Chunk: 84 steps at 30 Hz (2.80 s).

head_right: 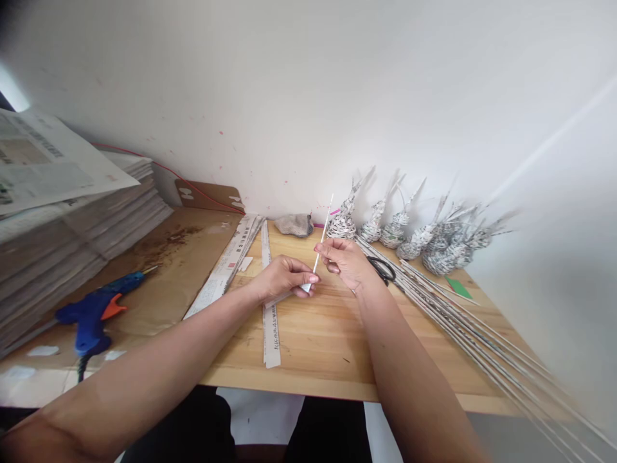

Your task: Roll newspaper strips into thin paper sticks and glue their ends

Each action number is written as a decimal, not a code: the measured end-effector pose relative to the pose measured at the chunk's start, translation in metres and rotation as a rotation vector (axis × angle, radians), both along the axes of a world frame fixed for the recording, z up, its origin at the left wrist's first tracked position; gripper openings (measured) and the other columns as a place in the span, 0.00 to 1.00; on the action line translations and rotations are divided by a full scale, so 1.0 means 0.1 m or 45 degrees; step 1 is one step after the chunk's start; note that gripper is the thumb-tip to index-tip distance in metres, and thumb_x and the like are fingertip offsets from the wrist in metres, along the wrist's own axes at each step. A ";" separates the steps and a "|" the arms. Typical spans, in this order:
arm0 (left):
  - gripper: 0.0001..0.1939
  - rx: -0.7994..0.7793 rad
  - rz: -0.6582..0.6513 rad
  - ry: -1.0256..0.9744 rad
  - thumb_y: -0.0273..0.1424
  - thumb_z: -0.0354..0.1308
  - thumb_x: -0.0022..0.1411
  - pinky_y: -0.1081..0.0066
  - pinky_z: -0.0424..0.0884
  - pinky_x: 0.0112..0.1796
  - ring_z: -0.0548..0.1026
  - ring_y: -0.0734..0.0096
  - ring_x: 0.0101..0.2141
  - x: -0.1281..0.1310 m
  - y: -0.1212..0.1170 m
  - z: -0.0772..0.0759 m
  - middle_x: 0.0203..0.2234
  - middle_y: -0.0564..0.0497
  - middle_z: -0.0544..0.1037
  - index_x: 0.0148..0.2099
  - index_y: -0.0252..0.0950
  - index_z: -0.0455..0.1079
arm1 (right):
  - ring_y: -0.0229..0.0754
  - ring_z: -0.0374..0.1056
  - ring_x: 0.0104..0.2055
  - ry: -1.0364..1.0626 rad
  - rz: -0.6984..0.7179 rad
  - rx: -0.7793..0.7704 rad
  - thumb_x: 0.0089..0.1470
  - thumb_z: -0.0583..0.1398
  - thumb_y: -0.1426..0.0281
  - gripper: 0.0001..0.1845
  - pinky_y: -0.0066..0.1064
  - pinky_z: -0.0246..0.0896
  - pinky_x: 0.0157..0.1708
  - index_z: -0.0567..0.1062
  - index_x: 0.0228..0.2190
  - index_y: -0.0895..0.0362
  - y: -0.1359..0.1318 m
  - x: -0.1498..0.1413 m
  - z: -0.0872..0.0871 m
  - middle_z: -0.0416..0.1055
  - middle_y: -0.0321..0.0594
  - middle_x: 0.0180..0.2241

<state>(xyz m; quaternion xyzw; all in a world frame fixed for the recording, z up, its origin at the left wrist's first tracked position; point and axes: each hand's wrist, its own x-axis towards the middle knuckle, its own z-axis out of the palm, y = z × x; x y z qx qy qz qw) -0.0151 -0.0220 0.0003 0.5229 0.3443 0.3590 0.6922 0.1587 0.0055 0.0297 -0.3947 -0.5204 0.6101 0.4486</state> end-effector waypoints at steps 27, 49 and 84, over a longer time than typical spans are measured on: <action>0.23 -0.044 -0.014 -0.020 0.41 0.70 0.39 0.72 0.74 0.29 0.76 0.71 0.25 0.00 -0.01 0.05 0.22 0.48 0.76 0.32 0.27 0.75 | 0.31 0.58 0.22 0.030 0.022 0.018 0.43 0.67 0.61 0.14 0.23 0.40 0.15 0.79 0.30 0.57 -0.01 0.01 0.02 0.67 0.37 0.22; 0.22 0.025 0.053 0.070 0.43 0.69 0.40 0.73 0.74 0.29 0.75 0.72 0.24 -0.01 0.01 0.02 0.20 0.48 0.76 0.32 0.28 0.75 | 0.33 0.60 0.22 -0.374 -0.200 0.357 0.46 0.63 0.54 0.18 0.25 0.53 0.20 0.76 0.27 0.57 0.01 -0.04 -0.02 0.68 0.37 0.22; 0.21 -0.060 -0.004 0.001 0.39 0.70 0.40 0.73 0.74 0.29 0.76 0.71 0.25 -0.01 0.01 0.04 0.21 0.48 0.77 0.32 0.28 0.75 | 0.31 0.57 0.21 -0.038 0.020 0.054 0.40 0.68 0.61 0.14 0.23 0.42 0.14 0.78 0.27 0.58 -0.03 -0.02 0.03 0.68 0.37 0.22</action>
